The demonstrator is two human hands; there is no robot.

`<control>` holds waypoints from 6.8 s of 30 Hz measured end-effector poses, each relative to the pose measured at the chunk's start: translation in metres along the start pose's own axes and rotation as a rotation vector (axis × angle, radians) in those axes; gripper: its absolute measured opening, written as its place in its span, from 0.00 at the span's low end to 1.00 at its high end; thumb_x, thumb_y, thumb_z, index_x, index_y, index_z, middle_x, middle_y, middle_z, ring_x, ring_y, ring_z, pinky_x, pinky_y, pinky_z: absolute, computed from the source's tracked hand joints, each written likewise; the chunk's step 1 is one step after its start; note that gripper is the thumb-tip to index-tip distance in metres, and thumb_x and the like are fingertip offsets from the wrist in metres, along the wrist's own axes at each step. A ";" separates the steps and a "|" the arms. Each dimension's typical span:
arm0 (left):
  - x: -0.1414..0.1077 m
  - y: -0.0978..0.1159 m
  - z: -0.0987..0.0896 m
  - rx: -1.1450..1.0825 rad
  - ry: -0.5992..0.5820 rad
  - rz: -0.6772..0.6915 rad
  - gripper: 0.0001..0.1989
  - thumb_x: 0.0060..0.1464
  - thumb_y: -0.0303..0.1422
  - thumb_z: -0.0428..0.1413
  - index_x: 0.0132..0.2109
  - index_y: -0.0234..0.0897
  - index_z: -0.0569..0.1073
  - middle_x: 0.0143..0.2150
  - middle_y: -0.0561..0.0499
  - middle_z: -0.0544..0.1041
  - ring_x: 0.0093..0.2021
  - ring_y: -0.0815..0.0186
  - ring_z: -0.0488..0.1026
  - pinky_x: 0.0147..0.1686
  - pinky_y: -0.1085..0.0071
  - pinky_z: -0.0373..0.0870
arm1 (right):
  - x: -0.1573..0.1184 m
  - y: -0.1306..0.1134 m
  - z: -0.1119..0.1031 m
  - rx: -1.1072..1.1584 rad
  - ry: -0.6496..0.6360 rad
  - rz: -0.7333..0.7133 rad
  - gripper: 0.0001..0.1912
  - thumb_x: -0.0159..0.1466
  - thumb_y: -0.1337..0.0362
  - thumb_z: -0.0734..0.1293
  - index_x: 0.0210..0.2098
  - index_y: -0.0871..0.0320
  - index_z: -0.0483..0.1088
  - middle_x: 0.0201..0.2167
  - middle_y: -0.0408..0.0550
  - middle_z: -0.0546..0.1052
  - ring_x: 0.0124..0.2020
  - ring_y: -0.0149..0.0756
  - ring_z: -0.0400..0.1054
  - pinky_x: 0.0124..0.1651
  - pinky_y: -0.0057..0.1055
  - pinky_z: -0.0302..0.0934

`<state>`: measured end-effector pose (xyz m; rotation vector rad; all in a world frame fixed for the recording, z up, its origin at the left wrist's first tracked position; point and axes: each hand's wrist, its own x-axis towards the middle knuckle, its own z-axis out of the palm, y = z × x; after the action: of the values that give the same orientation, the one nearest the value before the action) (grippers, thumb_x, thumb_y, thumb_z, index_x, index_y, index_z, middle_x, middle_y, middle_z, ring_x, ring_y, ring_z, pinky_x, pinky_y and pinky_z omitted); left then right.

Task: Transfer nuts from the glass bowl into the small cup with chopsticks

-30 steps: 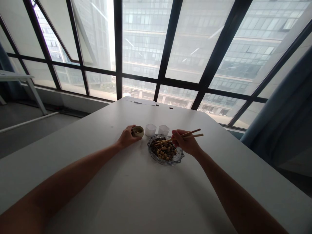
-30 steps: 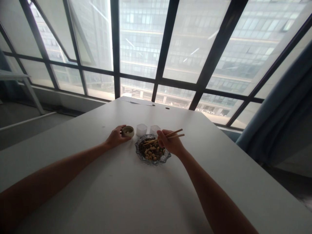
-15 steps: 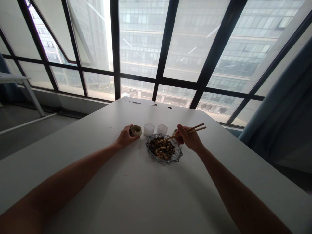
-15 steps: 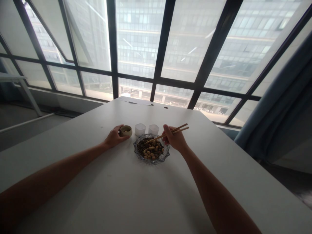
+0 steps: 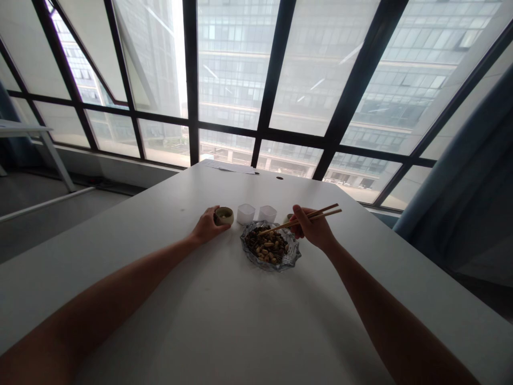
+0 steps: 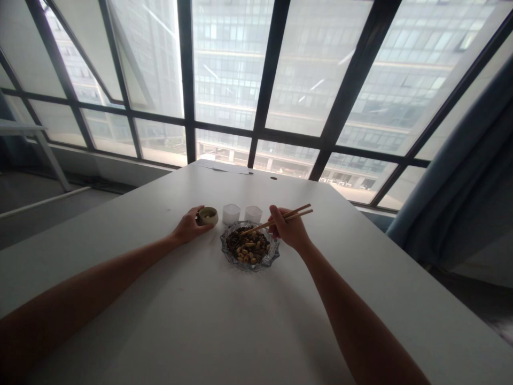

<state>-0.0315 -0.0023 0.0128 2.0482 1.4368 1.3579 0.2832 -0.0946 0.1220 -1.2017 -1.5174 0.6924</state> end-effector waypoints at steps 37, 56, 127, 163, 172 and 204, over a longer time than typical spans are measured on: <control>0.009 0.043 -0.004 0.207 0.018 0.242 0.35 0.54 0.49 0.61 0.63 0.36 0.66 0.65 0.37 0.68 0.67 0.47 0.63 0.65 0.49 0.61 | 0.020 0.012 -0.031 0.225 0.217 0.269 0.25 0.64 0.47 0.68 0.20 0.59 0.68 0.10 0.46 0.71 0.07 0.28 0.60 0.09 0.23 0.52; 0.082 0.192 0.155 0.589 -0.771 0.162 0.40 0.50 0.53 0.62 0.64 0.36 0.65 0.64 0.37 0.72 0.65 0.48 0.67 0.68 0.52 0.53 | 0.012 0.003 -0.109 -0.218 0.412 -0.238 0.31 0.63 0.36 0.64 0.22 0.59 0.69 0.12 0.45 0.71 0.10 0.29 0.64 0.12 0.23 0.58; 0.002 0.005 -0.009 0.124 -0.108 -0.108 0.45 0.48 0.55 0.61 0.65 0.31 0.62 0.62 0.32 0.72 0.61 0.45 0.71 0.59 0.52 0.69 | 0.006 -0.002 -0.029 -0.081 -0.055 -0.019 0.34 0.55 0.32 0.68 0.19 0.60 0.71 0.10 0.45 0.71 0.08 0.28 0.62 0.10 0.22 0.53; -0.003 0.007 -0.007 -0.102 -0.106 0.163 0.38 0.38 0.42 0.69 0.56 0.35 0.70 0.50 0.42 0.80 0.48 0.53 0.78 0.48 0.59 0.76 | 0.024 -0.023 0.092 0.020 -0.119 -0.233 0.33 0.59 0.31 0.64 0.24 0.57 0.69 0.16 0.44 0.73 0.14 0.28 0.66 0.16 0.23 0.56; 0.000 0.010 -0.007 -0.079 -0.152 0.049 0.36 0.41 0.47 0.68 0.57 0.35 0.72 0.50 0.42 0.81 0.49 0.52 0.79 0.50 0.59 0.75 | 0.005 -0.012 0.039 0.079 0.129 -0.196 0.33 0.61 0.32 0.63 0.23 0.57 0.70 0.12 0.43 0.70 0.11 0.28 0.60 0.13 0.25 0.53; 0.002 0.007 -0.008 -0.094 -0.170 -0.011 0.37 0.43 0.50 0.66 0.57 0.35 0.73 0.51 0.40 0.80 0.50 0.50 0.78 0.50 0.58 0.75 | -0.016 -0.006 0.010 -0.437 -0.232 -0.473 0.26 0.67 0.43 0.64 0.22 0.55 0.71 0.18 0.43 0.69 0.20 0.30 0.60 0.26 0.29 0.54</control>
<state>-0.0341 -0.0059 0.0231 2.0381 1.2859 1.1910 0.2710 -0.1103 0.1188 -1.0309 -2.1299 0.1879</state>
